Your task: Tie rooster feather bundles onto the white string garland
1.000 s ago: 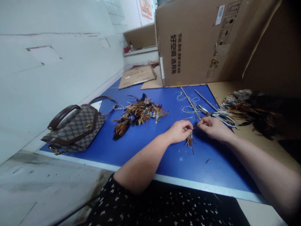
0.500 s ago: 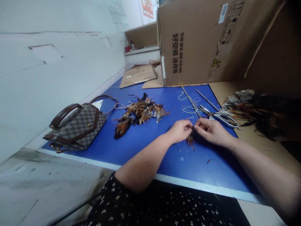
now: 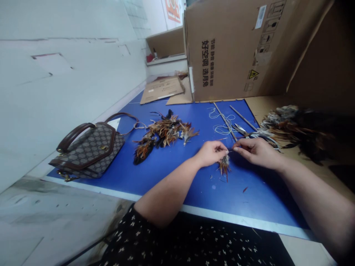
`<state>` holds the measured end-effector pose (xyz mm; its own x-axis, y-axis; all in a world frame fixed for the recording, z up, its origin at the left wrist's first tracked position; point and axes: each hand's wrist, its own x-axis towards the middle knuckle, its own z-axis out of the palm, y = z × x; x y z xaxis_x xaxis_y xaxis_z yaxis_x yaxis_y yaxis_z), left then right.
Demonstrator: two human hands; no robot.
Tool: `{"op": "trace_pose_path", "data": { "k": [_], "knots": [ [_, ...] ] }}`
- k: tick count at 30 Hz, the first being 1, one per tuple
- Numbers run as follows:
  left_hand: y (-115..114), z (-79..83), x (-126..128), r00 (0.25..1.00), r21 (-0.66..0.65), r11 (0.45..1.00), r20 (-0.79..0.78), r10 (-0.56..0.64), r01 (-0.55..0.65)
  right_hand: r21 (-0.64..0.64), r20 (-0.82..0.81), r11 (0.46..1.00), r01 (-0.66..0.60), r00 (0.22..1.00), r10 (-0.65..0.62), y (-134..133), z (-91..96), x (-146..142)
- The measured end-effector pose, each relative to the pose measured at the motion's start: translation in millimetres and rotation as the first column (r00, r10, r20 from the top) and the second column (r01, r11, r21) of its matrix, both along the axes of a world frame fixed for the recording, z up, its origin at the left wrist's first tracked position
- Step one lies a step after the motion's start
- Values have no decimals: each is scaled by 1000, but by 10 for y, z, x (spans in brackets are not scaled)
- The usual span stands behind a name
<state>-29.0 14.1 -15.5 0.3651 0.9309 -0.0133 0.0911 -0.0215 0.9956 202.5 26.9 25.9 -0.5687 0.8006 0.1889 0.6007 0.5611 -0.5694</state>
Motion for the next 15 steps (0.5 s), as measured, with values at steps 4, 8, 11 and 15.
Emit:
{"op": "trace_pose_path", "data": {
  "k": [4, 8, 11, 15],
  "knots": [
    [30, -30, -23, 997, -2, 1000, -74, 23, -23, 78, 62, 997, 24, 998, -29, 7, 31, -31],
    [40, -38, -51, 972, 58, 998, -230, 47, -34, 128, 91, 991, 24, 995, -36, -11, 17, -58],
    [42, -30, -54, 964, 49, 996, -253, 80, -70, 131, 96, 991, 5, 995, -18, -32, 28, -71],
    [51, -19, -39, 972, -53, 988, -191, 135, -147, 78, 131, 996, -53, 990, 42, -40, 47, -78]
  ]
}}
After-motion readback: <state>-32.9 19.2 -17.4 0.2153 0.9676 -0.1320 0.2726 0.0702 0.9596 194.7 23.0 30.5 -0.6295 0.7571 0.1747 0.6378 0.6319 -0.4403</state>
